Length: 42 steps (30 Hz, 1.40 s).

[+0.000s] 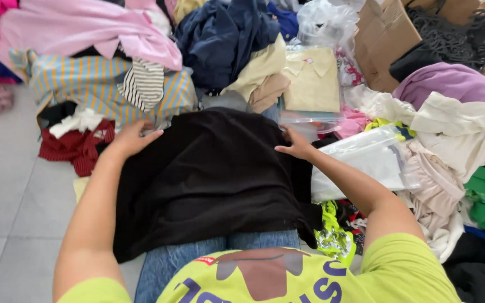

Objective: A person folds a black garment and places it inside a clear plastic shipping bag while sitting on the floor.

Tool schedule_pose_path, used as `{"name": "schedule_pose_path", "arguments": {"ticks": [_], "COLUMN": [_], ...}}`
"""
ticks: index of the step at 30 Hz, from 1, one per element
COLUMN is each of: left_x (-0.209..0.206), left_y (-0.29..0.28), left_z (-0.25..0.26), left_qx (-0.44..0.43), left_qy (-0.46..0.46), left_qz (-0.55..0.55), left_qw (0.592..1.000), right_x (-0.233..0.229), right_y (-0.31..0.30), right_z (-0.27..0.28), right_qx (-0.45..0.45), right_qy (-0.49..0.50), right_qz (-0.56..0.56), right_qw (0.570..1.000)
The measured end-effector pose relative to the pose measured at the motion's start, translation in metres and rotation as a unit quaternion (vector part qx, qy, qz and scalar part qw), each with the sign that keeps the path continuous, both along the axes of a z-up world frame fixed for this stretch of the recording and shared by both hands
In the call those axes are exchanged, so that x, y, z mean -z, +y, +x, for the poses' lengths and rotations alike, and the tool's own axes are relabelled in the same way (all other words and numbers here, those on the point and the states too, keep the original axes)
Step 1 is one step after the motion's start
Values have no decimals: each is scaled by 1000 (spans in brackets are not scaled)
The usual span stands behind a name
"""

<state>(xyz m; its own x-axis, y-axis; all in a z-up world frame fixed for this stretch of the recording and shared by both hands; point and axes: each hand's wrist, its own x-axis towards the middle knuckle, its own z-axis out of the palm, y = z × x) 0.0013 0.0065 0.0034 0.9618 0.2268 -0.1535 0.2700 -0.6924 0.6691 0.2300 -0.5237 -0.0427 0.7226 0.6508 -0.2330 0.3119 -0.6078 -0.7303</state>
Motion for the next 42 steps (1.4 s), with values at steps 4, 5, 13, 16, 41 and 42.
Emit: {"name": "schedule_pose_path", "arguments": {"ticks": [4, 5, 13, 16, 41, 42], "left_x": [-4, -2, 36, -2, -61, -51], "left_y": [-18, -23, -9, -23, -104, -107], "left_z": [12, 18, 49, 51, -153, -162], "left_qx": [50, 63, 26, 34, 37, 22], "left_qy": [131, 124, 79, 86, -363, -370], "left_qz": [29, 50, 58, 92, 120, 139], "left_qw": [990, 989, 995, 991, 923, 918], "right_x": [9, 6, 4, 23, -99, -96], "right_y": [-25, -26, 6, 12, -99, -103], "right_z": [2, 4, 28, 50, -116, -128], "right_qx": [20, 6, 10, -16, -66, -75], "right_qy": [8, -24, 32, 26, -537, -540], "right_qz": [-40, -41, 8, -12, -116, -121], "right_qw": [999, 999, 999, 999, 833, 830]}}
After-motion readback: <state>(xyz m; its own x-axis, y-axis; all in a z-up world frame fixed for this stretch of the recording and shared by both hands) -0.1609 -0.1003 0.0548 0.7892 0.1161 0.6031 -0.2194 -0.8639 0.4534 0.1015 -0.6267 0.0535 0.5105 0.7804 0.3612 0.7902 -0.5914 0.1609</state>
